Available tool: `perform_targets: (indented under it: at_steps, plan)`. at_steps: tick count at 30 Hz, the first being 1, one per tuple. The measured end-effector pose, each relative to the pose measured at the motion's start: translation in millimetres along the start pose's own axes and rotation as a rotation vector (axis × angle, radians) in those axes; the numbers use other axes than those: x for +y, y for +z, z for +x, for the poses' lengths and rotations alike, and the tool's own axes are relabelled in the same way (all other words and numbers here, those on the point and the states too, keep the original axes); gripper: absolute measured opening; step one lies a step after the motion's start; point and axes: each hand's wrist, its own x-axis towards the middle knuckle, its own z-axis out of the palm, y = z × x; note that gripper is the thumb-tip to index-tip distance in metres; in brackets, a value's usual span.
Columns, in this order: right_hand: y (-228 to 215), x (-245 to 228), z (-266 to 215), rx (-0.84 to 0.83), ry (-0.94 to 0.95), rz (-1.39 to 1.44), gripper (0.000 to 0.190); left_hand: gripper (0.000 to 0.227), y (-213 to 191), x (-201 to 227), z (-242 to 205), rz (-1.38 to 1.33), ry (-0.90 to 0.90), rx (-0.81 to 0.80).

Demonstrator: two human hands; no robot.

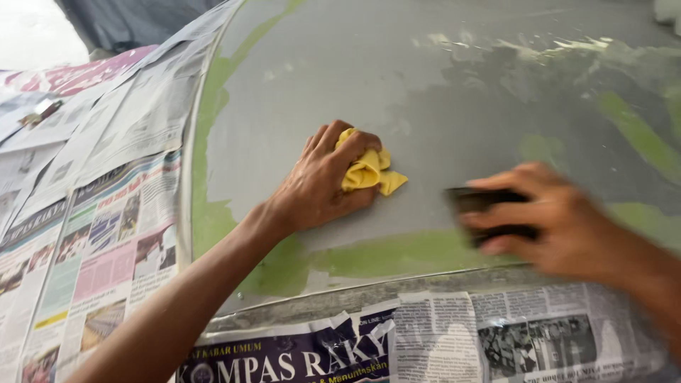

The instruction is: The person uses a sanding block to smooth a green-painted surface while simultaneously wiping the area with a yellow cloth. The work is performed on a surface protected by newspaper, with the person alternating between sanding and wiping motions.

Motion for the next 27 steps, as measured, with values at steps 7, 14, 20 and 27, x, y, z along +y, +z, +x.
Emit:
perform_targets:
  at_steps: [7,14,20,27]
  plan:
    - [-26,-26,5,-0.052,-0.023,0.120,0.035,0.069,-31,-3,-18,-0.057,-0.092,-0.120]
    - [24,-53,25,-0.028,-0.124,0.097,0.034,0.063,-15,-1,4,0.072,-0.049,-0.199]
    - [-22,-25,4,-0.011,0.135,0.058,0.041,0.075,-46,2,-39,-0.074,-0.143,-0.138]
    - [19,-82,52,-0.045,-0.041,0.123,0.042,0.075,15,-6,4,-0.084,-0.009,-0.010]
